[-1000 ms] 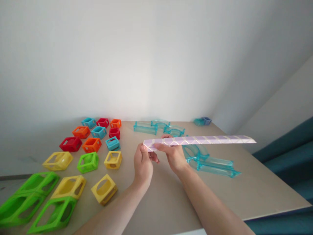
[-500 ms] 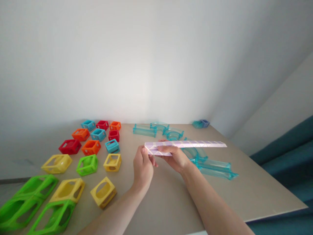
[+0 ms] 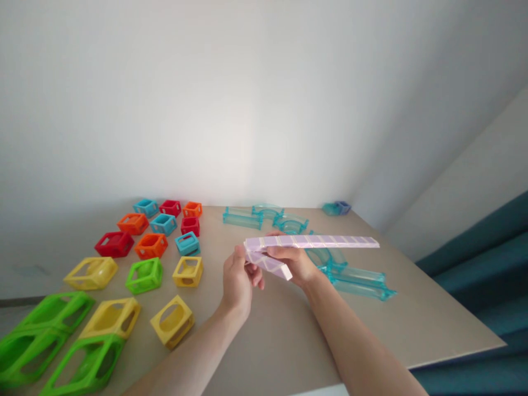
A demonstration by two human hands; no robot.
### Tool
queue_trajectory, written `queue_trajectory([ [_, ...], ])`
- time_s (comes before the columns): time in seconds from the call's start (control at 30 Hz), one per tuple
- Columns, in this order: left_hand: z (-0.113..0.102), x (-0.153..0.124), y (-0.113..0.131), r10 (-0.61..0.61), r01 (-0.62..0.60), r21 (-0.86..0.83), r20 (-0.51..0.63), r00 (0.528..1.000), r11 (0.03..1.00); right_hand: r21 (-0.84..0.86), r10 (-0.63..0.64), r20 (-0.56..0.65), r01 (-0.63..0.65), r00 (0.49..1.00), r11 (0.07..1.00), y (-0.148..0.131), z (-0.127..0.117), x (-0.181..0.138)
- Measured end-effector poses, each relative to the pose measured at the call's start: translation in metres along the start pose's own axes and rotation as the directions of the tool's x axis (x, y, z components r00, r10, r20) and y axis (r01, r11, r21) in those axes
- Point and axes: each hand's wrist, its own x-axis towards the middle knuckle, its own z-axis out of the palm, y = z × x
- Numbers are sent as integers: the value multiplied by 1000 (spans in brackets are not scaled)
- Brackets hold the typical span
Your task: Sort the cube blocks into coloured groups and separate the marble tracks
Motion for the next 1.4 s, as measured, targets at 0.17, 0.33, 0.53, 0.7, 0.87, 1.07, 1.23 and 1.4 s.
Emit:
queue_trajectory([
  [0.17, 3, 1, 8, -323, 362, -201, 202, 925, 910, -77, -167, -149, 156, 975, 985, 2, 0, 1],
  [0.33, 4, -2, 13, -525, 617, -333, 329, 785, 713, -101, -276, -158, 262, 948, 960, 4, 4, 2],
  [0.53, 0, -4, 20, -578, 775, -243, 545, 607, 584, -69, -248, -193, 239, 949, 969, -2, 11, -3],
  [0.7, 5, -5, 12, -563, 638, -153, 349, 749, 755, -74, -249, -240, 238, 938, 968, -1, 9, -1],
  [0.87, 8, -4, -4, -203, 207, -33, 106, 973, 978, -221, -412, -358, 353, 838, 909, 5, -3, 5],
  [1.07, 5, -1, -4, -40, 34, 234, 23, 999, 972, -282, -403, -298, 324, 865, 903, 10, -2, 4],
  [1.23, 6, -3, 1, -69, 54, 238, 54, 996, 970, -188, -352, -293, 307, 889, 933, 6, 6, 3],
  [1.4, 1, -4, 2, 28, -9, 454, -36, 999, 891, -157, -336, -281, 303, 899, 940, 3, 9, 1],
])
